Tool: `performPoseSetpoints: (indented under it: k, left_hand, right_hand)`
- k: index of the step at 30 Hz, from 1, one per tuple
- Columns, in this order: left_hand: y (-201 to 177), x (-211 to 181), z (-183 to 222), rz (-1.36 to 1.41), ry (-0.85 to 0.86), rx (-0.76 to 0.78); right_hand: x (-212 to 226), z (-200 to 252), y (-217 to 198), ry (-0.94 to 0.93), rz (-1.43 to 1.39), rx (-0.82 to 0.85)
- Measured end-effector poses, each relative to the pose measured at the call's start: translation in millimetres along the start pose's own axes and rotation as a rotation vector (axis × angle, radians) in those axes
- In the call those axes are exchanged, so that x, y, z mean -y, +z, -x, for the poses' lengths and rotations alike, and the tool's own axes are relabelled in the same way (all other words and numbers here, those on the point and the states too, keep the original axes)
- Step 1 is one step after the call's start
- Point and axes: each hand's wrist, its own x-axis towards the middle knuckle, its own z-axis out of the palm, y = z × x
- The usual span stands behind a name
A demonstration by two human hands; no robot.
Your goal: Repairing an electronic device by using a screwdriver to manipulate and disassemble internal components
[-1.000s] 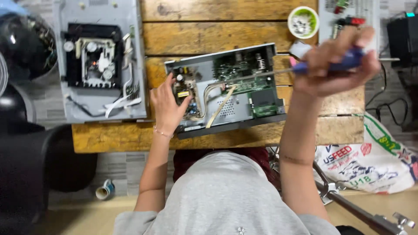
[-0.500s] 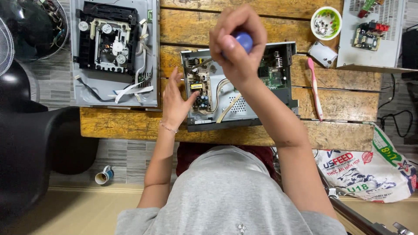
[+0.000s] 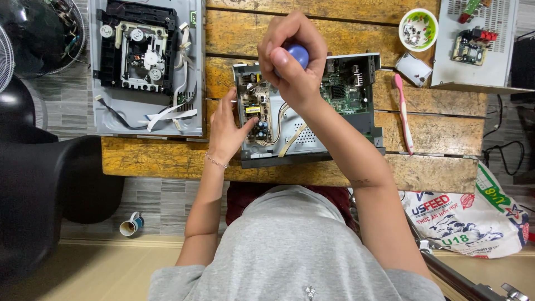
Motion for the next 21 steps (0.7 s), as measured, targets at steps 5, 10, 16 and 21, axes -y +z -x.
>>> performPoseSetpoints:
  k: [5,10,16,21]
  left_hand:
    - [2,4,-1,-0.020,0.020,-0.001]
    - [2,2,-2,-0.018,0.000,0.007]
    - [7,10,-4,-0.003,0.049,-0.064]
    - [3,11,-3,0.011,0.062,-0.056]
  right_hand:
    - [-1,0,-1,0.003,0.015,0.011]
    - [-19,1,-9,-0.009,0.025,0.110]
    - [-25,-9,-2,0.210,-0.131,0.390]
    - [-57,-32,-6,0.309,-0.340,0.706]
